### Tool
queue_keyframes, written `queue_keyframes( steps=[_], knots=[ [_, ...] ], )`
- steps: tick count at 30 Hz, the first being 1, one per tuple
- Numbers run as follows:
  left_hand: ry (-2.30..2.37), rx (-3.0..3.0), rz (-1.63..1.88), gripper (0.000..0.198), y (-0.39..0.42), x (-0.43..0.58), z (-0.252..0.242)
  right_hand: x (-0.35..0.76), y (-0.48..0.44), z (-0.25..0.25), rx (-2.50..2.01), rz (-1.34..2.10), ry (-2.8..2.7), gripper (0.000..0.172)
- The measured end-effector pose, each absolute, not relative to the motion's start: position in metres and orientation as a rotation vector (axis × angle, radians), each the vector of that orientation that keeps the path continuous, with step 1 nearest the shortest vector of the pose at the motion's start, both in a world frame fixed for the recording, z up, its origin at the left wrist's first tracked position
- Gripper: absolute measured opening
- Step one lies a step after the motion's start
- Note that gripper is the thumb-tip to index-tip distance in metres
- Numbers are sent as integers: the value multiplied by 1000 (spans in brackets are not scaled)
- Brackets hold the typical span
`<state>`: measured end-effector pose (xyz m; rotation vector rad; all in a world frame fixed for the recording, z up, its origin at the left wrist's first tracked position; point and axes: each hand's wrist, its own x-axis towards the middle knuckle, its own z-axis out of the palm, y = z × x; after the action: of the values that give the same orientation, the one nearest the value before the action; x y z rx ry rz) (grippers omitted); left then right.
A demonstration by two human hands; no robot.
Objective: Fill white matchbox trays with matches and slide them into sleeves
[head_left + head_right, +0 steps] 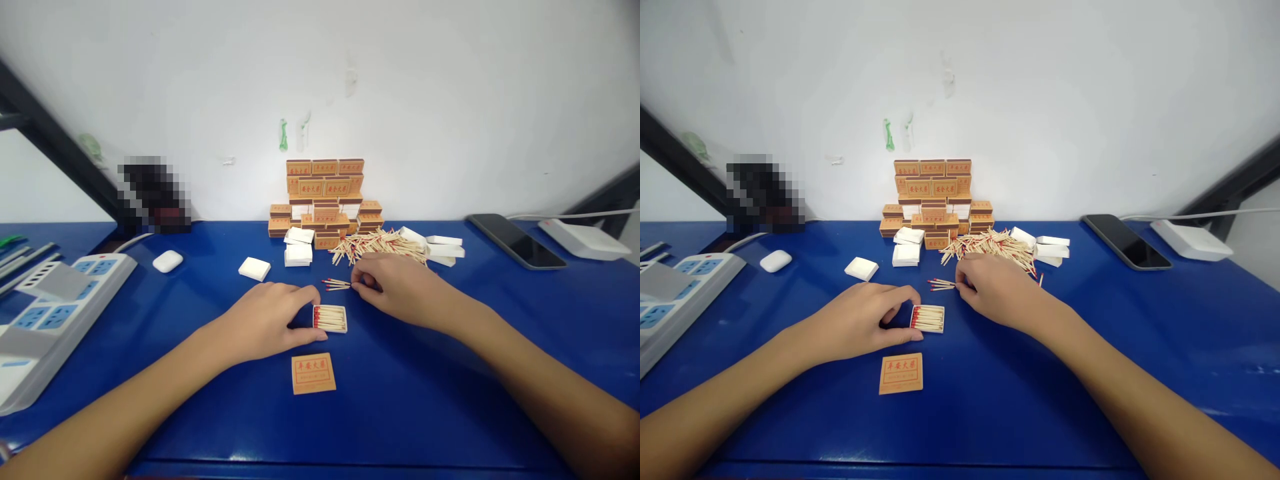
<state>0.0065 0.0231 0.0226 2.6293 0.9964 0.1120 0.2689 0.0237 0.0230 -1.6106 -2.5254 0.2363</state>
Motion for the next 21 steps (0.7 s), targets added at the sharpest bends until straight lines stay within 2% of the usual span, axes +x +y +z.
queue_keyframes(
  steps=[13, 17, 21],
  knots=[
    [990, 2636, 132, 35, 23, 6, 20, 265, 23, 19, -1529, 241, -2511, 12],
    [988, 2639, 129, 35, 23, 6, 20, 266, 22, 16, -1508, 194, -2450, 6],
    [991, 2635, 123, 33, 23, 6, 21, 265, 21, 10, -1451, 195, -2444, 17]
  ],
)
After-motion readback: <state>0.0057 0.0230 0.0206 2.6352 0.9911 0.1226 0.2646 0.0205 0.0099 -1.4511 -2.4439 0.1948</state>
